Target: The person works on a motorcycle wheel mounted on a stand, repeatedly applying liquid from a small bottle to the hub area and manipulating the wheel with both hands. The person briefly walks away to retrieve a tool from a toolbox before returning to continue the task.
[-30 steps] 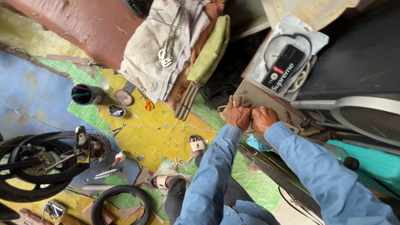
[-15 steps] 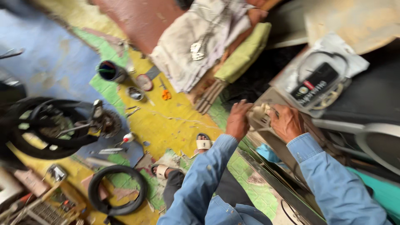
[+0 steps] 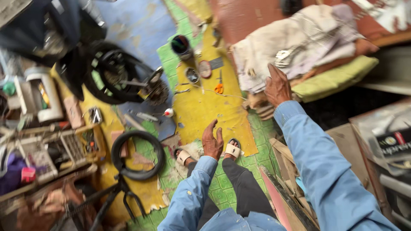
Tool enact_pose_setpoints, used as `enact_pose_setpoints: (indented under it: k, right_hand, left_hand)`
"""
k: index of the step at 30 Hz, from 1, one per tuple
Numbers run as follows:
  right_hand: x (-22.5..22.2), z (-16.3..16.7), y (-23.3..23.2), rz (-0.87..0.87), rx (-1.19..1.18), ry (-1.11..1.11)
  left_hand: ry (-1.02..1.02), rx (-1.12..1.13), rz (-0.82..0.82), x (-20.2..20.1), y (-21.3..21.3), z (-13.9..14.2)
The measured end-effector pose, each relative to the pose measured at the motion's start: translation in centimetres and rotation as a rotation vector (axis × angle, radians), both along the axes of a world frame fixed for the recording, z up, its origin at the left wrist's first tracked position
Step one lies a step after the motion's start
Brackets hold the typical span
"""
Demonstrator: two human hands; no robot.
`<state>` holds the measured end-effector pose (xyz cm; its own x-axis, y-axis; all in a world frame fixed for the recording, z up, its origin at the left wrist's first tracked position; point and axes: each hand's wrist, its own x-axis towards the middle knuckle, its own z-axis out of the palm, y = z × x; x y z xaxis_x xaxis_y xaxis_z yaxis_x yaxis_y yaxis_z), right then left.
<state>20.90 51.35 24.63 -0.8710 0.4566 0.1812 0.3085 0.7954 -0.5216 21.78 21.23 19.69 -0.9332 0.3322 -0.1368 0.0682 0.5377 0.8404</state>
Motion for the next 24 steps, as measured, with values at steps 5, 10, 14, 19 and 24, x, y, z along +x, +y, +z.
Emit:
enact_pose_setpoints:
  k: [5, 10, 14, 19, 24]
  right_hand:
    - [1.0, -2.0, -5.6, -0.055, -0.106, -0.353]
    - [4.3, -2.7, -9.9, -0.177, -0.054, -0.500]
    - [3.7, -2.2, -14.3, -0.292, -0.010, -0.691]
    - [-0.9, -1.4, -19.9, -0.175, -0.098, -0.910]
    - [-6.5, -2.7, -24.4, -0.061, -0.119, -0.914]
  left_hand:
    - [0.008, -0.029, 0.152, -2.9, -8.2, -0.7]
    - [-0.115, -0.048, 0.287, -4.7, -16.0, -1.0]
    - [-0.187, -0.060, 0.434, -7.3, -22.1, -1.0]
    - [-0.206, -0.110, 0.558, -11.6, -30.7, -0.5]
    - [-0.206, -0.134, 0.625, -15.4, -36.8, -0.9]
